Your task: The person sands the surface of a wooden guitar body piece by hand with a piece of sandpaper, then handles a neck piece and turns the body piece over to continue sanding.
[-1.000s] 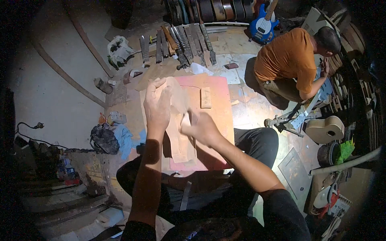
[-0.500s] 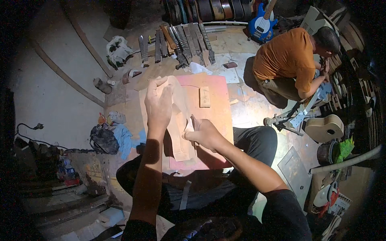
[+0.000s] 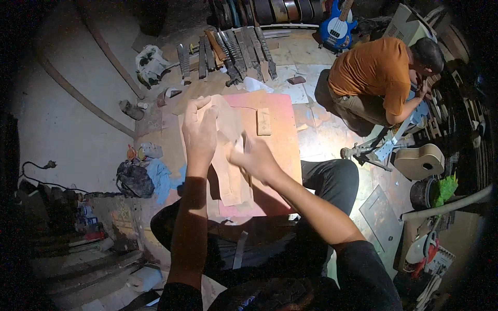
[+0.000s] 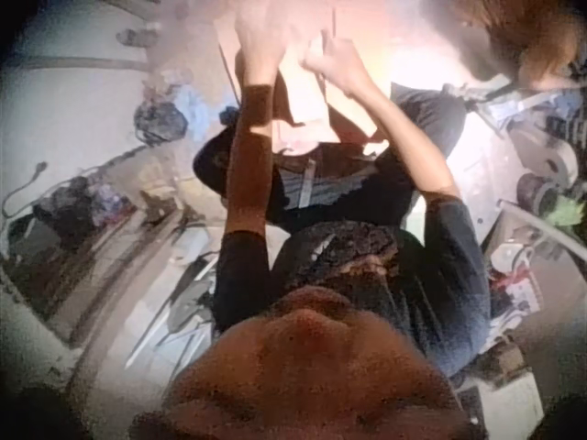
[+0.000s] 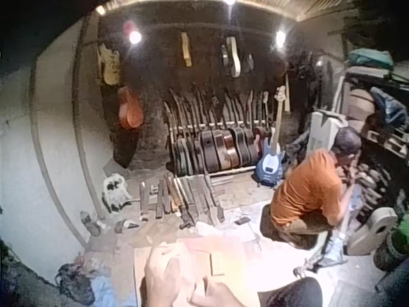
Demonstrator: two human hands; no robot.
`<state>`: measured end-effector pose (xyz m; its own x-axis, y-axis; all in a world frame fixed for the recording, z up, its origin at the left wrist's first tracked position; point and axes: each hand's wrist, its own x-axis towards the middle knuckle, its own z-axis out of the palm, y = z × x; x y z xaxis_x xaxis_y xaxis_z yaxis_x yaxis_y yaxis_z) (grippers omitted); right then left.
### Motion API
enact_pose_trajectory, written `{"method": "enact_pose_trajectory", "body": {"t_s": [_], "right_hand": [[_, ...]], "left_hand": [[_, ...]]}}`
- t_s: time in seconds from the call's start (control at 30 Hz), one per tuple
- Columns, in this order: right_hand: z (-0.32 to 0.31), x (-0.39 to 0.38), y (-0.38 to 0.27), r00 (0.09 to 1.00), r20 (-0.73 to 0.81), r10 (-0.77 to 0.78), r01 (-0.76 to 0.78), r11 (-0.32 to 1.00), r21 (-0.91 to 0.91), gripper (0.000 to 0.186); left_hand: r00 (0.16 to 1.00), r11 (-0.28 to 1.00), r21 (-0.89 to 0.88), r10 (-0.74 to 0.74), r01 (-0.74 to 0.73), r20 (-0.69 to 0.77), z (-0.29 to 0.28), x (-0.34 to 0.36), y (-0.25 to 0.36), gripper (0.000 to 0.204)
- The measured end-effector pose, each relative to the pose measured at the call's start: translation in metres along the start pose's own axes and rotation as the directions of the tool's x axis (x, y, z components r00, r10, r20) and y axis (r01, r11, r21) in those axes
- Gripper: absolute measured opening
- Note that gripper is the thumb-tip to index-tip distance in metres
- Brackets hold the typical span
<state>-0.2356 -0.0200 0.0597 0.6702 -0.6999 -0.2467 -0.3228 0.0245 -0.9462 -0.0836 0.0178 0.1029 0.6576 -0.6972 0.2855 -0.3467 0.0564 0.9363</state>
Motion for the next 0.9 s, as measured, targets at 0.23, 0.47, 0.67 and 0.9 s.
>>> {"method": "enact_pose_trajectory", "body": {"t_s": [0.23,0.47,0.67,0.9], "right_hand": [[-0.001,0.013,-0.001,1.000,-0.007,0.011,-0.010,0.998,0.064,0.028],[0.001,-0.006,0.011,0.998,0.063,0.013,-0.017,0.997,0.074,0.029],[-0.010,-0.033,-0.034,0.833,0.315,0.455,-0.463,0.885,-0.055,0.043],[-0.052,-0.049,0.010,0.953,0.172,0.249,-0.271,0.955,0.122,0.083]], "left_hand": [[1.000,0.999,0.035,0.009,-0.009,0.003,0.000,0.002,-0.008,0.030],[0.992,0.992,0.036,0.118,-0.117,-0.042,-0.001,-0.004,-0.008,0.026],[0.995,0.994,0.075,0.078,-0.074,-0.060,-0.021,-0.007,-0.008,0.029],[1.000,0.997,0.075,0.026,-0.027,0.008,-0.018,-0.038,0.007,0.065]]}}
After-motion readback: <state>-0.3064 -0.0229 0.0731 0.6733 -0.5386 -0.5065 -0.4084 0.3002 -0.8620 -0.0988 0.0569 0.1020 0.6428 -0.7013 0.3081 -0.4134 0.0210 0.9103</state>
